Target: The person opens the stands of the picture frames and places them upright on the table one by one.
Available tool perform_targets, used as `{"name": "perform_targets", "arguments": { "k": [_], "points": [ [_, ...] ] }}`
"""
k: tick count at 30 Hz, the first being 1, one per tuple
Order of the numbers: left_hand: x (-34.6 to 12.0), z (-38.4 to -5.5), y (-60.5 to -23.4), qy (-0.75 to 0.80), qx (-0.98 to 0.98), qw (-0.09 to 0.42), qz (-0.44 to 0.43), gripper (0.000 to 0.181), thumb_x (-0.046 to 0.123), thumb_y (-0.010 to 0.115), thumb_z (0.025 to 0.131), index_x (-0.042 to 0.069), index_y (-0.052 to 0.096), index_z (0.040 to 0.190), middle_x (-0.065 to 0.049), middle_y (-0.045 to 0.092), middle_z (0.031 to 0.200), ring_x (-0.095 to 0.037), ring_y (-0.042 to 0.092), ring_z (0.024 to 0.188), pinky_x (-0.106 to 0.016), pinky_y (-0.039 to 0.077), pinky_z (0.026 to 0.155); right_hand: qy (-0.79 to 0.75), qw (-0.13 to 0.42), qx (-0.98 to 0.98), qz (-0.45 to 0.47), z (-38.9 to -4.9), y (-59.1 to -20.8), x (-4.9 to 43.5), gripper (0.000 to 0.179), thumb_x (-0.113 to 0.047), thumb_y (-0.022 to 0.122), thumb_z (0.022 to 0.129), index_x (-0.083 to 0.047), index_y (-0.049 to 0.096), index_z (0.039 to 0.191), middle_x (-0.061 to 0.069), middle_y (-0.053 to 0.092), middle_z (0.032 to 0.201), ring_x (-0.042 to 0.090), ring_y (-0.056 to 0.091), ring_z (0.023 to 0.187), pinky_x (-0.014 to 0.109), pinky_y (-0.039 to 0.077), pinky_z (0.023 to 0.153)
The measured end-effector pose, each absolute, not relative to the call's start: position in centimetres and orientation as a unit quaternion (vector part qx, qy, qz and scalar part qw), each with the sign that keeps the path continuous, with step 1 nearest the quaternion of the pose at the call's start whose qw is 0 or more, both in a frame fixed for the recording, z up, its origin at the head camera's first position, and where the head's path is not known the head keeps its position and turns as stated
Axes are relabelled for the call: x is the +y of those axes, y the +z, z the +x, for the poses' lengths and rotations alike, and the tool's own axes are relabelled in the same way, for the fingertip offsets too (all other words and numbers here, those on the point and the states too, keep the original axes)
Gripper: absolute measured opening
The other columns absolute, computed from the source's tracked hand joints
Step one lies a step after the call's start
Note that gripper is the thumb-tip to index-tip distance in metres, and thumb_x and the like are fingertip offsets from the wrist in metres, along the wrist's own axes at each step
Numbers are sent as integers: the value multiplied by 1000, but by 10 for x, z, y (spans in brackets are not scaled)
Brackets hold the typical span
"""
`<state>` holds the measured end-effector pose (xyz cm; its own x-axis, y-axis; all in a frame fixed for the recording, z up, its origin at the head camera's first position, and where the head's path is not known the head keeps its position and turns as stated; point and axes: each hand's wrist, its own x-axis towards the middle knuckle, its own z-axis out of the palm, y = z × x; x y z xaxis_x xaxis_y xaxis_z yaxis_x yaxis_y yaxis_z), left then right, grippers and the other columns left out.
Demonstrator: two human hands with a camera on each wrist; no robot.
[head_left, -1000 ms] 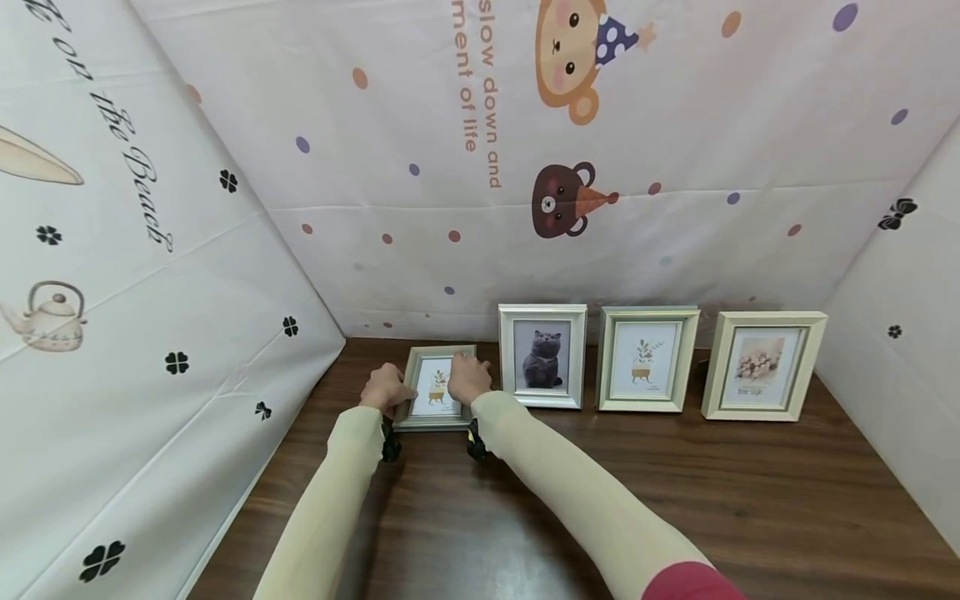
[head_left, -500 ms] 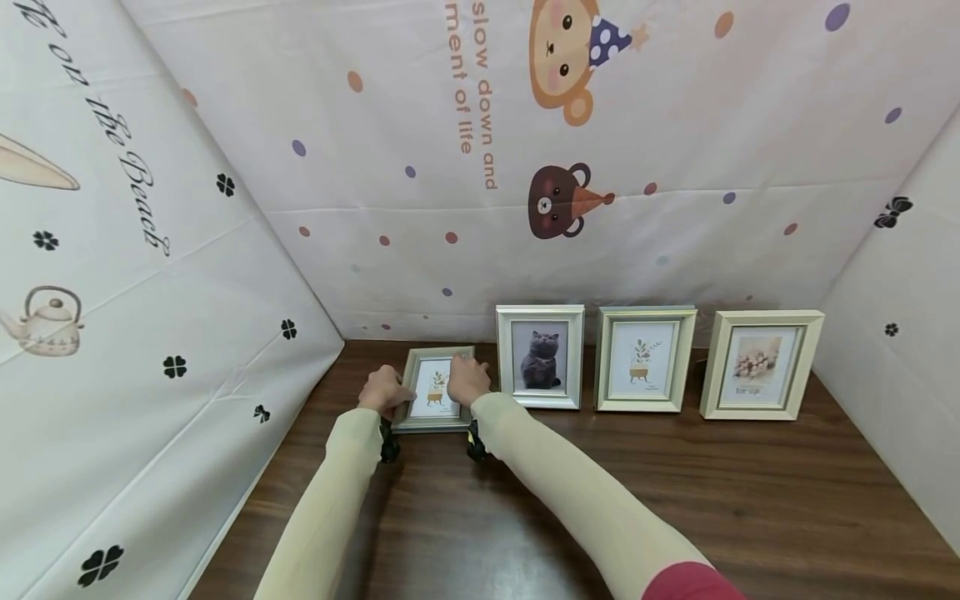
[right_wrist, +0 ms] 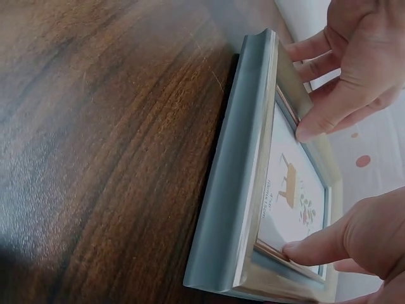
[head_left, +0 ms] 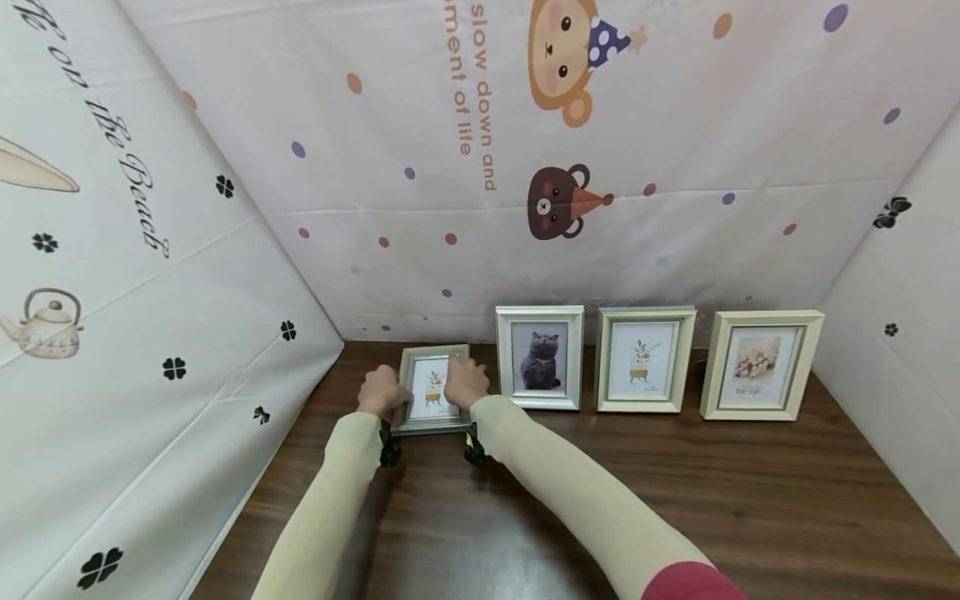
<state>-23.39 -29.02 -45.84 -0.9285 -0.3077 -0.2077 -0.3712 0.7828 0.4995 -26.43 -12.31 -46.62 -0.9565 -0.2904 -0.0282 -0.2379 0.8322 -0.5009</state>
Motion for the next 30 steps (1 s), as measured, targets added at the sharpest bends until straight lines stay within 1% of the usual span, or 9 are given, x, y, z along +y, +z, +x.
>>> {"name": "perform_targets", "arguments": {
  "k": [6,9,11,13,16,18,22,25,30],
  "points": [
    [-289,-225,-457,273,942,29,-194,40,12,77,88,10,45,65,-15,64,66,-27,65,47,-38,53,45,-267,39,953,-142,-265,-467,-124,60,-3,65,94,-11,50,151,26,61,125,55,56,114,53,56,68],
    [-289,-221,-456,271,943,6,-192,34,14,77,88,8,49,71,-16,64,70,-28,65,47,-39,52,45,-290,35,946,-137,-263,-464,-124,60,-1,64,94,-12,49,151,25,61,122,51,59,106,51,55,65],
    [-291,-219,-455,267,946,-17,-184,26,16,77,88,4,56,80,-18,67,78,-30,66,52,-41,52,48,-314,29,941,-127,-261,-460,-123,63,1,65,93,-12,48,152,25,60,120,49,59,105,50,54,66],
    [-292,-217,-453,259,949,-38,-177,23,18,77,88,1,64,95,-21,70,89,-32,67,60,-44,53,54,-338,24,934,-114,-259,-455,-122,68,2,66,92,-11,43,155,26,59,121,50,58,109,50,54,70],
    [-295,-214,-451,253,950,-67,-173,36,20,77,88,0,67,116,-24,70,103,-35,66,74,-49,54,62,-369,17,924,-98,-257,-450,-121,79,3,67,90,-12,34,159,26,59,120,49,55,115,50,54,74],
    [-296,-212,-450,255,948,-82,-171,42,21,76,88,0,65,123,-25,70,106,-36,66,78,-51,54,65,-383,8,919,-90,-257,-448,-121,81,3,68,88,-12,31,159,25,60,117,47,56,114,50,54,74],
    [-295,-211,-450,264,942,-127,-165,46,22,76,88,2,63,127,-24,70,105,-40,67,82,-55,53,68,-399,-9,914,-79,-257,-444,-119,81,1,71,87,-11,31,157,23,60,112,41,58,105,47,53,70],
    [-293,-211,-451,272,934,-160,-166,46,23,77,88,5,61,127,-20,69,106,-39,66,86,-55,52,70,-408,-19,910,-77,-256,-441,-117,84,-1,72,88,-11,27,159,25,59,119,41,58,105,45,53,67],
    [-290,-210,-456,292,923,-194,-160,43,23,78,89,9,57,124,-15,68,109,-38,66,88,-54,51,71,-417,-40,905,-76,-254,-438,-116,90,-1,68,91,-17,17,164,27,53,131,41,56,109,42,51,64]
  ]
}}
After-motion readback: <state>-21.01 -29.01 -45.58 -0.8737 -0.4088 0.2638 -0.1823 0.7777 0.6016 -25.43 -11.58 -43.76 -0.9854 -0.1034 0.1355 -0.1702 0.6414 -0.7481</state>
